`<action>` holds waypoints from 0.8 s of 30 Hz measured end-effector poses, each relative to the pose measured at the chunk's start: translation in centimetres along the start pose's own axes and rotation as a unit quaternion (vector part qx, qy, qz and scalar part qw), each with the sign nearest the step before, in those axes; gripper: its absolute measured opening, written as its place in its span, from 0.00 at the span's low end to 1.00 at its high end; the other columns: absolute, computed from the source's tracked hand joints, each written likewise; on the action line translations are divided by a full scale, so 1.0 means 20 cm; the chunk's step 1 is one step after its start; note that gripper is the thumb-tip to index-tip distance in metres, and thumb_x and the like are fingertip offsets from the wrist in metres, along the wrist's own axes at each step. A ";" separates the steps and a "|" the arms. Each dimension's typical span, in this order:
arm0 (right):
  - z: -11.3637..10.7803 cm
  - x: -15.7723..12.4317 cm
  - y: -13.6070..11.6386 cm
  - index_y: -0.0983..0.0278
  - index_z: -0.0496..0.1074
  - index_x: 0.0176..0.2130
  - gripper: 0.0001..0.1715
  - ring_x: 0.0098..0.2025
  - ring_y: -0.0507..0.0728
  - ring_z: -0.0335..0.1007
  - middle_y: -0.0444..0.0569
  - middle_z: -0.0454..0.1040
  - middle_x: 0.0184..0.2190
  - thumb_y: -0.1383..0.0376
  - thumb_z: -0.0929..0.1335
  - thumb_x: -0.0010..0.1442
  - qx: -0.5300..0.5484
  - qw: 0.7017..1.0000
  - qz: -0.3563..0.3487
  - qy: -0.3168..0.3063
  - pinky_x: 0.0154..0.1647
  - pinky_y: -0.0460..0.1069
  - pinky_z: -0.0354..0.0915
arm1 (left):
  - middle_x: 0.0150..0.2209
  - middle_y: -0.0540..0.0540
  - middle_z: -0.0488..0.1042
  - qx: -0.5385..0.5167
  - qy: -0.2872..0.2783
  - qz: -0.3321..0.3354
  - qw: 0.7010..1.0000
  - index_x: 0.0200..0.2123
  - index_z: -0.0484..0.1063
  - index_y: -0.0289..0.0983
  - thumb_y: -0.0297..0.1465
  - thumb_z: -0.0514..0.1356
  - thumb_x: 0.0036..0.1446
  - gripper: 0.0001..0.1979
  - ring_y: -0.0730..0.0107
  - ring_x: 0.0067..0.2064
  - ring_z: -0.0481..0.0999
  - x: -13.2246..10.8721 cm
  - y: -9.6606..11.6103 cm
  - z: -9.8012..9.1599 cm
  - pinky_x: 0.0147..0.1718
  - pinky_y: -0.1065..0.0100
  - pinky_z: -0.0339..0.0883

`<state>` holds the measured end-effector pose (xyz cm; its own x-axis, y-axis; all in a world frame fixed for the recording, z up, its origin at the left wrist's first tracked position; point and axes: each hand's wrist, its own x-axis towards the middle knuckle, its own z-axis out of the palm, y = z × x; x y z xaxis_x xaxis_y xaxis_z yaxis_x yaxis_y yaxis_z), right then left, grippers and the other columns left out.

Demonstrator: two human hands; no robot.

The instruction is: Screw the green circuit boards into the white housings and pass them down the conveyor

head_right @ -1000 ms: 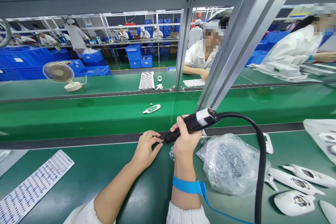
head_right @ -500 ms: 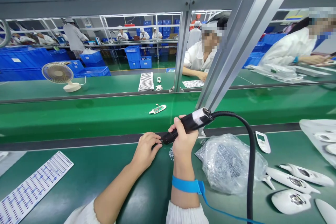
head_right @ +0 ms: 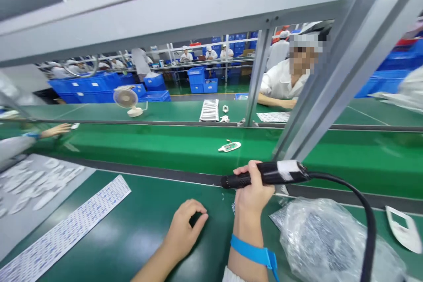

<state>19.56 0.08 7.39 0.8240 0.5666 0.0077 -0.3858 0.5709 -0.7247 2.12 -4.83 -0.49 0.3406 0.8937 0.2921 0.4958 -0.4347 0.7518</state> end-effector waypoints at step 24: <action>0.01 -0.36 0.28 0.66 0.71 0.31 0.33 0.27 0.55 0.75 0.48 0.76 0.25 0.62 0.82 0.23 -0.087 0.952 0.292 -0.036 0.29 0.43 0.75 | 0.33 0.44 0.79 0.006 -0.017 -0.115 0.993 0.27 0.73 0.39 0.40 0.49 0.66 0.20 0.60 0.38 0.77 -0.02 -0.09 0.13 0.38 0.65 0.64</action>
<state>11.42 -0.62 3.33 0.4564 0.8002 -0.3891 -0.6904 0.0425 -0.7222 3.08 -4.71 -3.45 0.2436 0.9654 0.0930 0.5729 -0.2206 0.7894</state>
